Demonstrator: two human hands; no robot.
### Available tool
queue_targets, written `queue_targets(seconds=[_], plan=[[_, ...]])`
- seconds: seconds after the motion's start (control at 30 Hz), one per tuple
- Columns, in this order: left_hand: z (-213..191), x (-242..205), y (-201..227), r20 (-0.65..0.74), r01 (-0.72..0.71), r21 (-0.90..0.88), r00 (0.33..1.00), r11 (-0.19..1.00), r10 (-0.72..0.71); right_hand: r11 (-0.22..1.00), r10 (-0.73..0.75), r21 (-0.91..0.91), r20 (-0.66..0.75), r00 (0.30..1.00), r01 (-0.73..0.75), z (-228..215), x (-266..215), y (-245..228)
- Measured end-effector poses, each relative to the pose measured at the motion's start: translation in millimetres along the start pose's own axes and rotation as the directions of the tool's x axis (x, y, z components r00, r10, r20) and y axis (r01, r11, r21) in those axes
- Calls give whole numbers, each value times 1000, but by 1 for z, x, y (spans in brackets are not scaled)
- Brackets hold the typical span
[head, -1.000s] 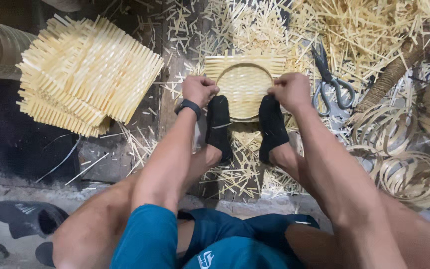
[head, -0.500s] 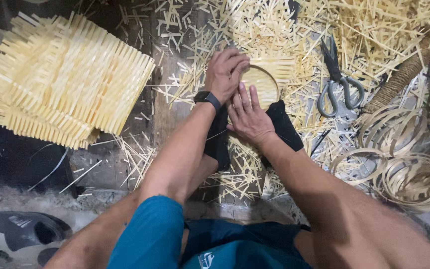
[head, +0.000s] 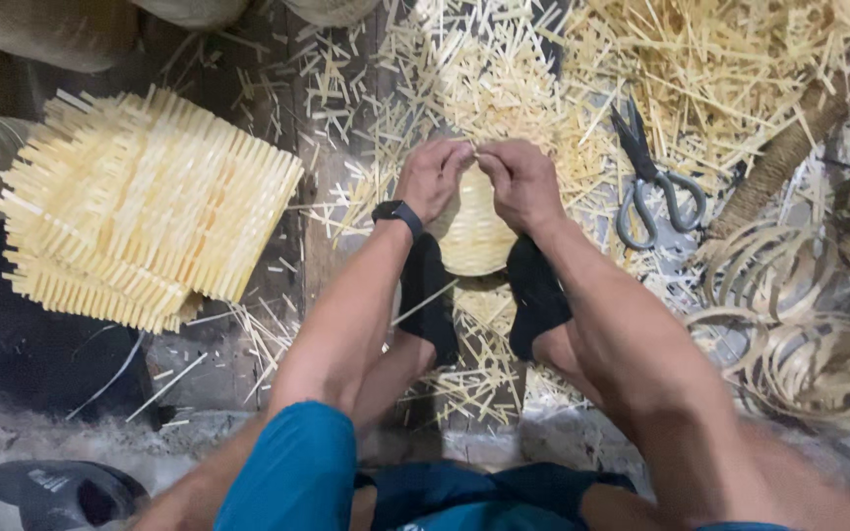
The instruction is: The person sits on the floor and weaves thin bamboo strips into a square mat. They use shears to trim excess strips and place a circular bamboo frame over the mat to shape it. The person repeats this process with multiple mats, stacking finished pieces nearby.
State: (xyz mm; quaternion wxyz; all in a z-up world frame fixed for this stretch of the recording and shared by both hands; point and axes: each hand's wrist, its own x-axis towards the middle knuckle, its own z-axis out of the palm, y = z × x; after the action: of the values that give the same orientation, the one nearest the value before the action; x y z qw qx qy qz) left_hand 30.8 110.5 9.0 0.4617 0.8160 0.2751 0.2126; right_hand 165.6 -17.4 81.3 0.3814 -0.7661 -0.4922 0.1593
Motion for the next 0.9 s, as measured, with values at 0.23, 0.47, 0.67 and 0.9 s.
queue_targets(seconds=[0.23,0.47,0.67,0.9], plan=[[20,2,-41,129,413,-371,910,832,-395,825,369,364,230,901,-431,39,-6,77],[13,10,-37,180,444,-186,893,877,-414,916,289,250,127,949,-313,-2,7,63],[-21,-3,39,182,110,-129,980,986,-85,841,369,-515,325,871,-164,-224,-28,31],[-16,-100,101,221,-398,357,915,845,337,739,633,-538,346,693,-406,-236,-111,82]])
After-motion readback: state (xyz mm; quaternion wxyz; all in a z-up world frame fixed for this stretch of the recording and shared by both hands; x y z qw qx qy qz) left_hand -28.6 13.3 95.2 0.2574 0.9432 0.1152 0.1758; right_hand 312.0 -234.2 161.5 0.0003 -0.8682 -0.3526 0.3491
